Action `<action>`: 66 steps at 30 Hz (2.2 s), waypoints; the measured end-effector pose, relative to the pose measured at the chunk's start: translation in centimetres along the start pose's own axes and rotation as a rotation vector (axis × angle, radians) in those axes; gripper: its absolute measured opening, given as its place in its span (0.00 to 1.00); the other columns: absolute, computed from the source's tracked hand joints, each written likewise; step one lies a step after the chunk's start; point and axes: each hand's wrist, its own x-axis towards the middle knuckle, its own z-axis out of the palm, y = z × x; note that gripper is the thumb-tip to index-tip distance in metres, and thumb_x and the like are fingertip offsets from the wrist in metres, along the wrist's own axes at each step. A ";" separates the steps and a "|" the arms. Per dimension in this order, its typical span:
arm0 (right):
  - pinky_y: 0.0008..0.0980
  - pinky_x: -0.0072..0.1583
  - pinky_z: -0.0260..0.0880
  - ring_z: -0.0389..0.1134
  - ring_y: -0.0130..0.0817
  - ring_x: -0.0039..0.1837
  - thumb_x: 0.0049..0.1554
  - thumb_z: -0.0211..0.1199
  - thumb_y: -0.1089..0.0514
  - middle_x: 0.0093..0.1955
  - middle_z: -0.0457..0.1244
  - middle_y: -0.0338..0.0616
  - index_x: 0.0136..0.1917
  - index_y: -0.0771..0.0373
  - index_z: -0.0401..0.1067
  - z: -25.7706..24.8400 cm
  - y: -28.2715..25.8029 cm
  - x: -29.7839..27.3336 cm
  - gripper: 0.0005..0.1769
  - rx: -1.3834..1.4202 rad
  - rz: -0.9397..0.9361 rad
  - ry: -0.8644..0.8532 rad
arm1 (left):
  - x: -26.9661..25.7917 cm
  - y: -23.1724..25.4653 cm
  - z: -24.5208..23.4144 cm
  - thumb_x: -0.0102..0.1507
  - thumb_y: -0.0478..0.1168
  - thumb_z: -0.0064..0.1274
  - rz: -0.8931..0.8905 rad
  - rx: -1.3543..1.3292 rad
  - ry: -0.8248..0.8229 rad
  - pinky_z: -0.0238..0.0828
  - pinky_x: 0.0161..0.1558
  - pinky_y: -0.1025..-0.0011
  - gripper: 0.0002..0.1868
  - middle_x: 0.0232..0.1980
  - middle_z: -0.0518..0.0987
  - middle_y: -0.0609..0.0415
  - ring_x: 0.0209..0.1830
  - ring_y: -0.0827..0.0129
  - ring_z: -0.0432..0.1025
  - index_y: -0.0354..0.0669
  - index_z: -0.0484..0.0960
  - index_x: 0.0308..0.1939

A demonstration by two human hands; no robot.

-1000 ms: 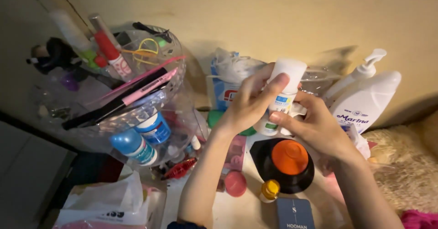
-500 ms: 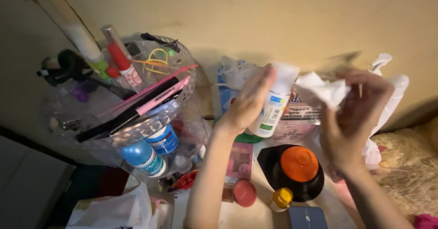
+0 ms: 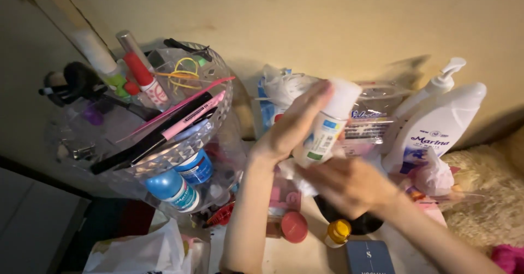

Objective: Wiping down various cosmetic bottles and makeup containers with a tissue to clean them.

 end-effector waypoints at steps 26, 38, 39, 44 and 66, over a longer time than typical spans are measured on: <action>0.44 0.49 0.71 0.69 0.53 0.49 0.45 0.69 0.67 0.49 0.66 0.56 0.52 0.64 0.74 1.3 -0.7 -1.4 0.19 -0.466 0.105 0.447 | -1.5 -0.6 0.3 0.77 0.63 0.41 0.134 0.076 0.017 0.67 0.62 0.76 0.31 0.54 0.75 0.55 0.56 0.75 0.69 0.36 0.73 0.62; 0.46 0.48 0.72 0.68 0.54 0.50 0.57 0.62 0.73 0.57 0.66 0.58 0.54 0.70 0.75 0.1 0.5 -0.7 0.11 -0.546 0.161 0.555 | -1.0 -3.1 -0.9 0.71 0.72 0.38 0.070 0.261 -0.018 0.54 0.72 0.76 0.45 0.74 0.65 0.57 0.72 0.76 0.57 0.33 0.67 0.71; 0.44 0.48 0.73 0.70 0.50 0.51 0.54 0.64 0.69 0.57 0.67 0.54 0.53 0.72 0.75 0.9 1.1 -1.5 0.12 -0.341 0.127 0.466 | -0.7 -2.8 -0.6 0.68 0.70 0.42 -0.049 0.089 0.004 0.65 0.60 0.70 0.44 0.65 0.70 0.50 0.61 0.68 0.67 0.32 0.68 0.69; 0.41 0.48 0.77 0.72 0.44 0.51 0.51 0.65 0.69 0.59 0.67 0.58 0.54 0.78 0.76 0.9 0.5 0.0 0.16 -0.374 -0.309 0.328 | -0.6 -2.7 -1.1 0.69 0.66 0.46 -0.119 -0.173 0.041 0.79 0.46 0.63 0.42 0.52 0.78 0.38 0.48 0.60 0.77 0.26 0.72 0.64; 0.39 0.52 0.75 0.69 0.45 0.53 0.53 0.69 0.65 0.61 0.66 0.57 0.54 0.73 0.81 -1.2 -0.2 1.2 0.15 -0.626 -0.146 0.488 | -0.6 -2.0 0.6 0.69 0.72 0.41 0.040 -0.170 0.060 0.74 0.44 0.72 0.40 0.46 0.79 0.51 0.44 0.70 0.76 0.33 0.77 0.54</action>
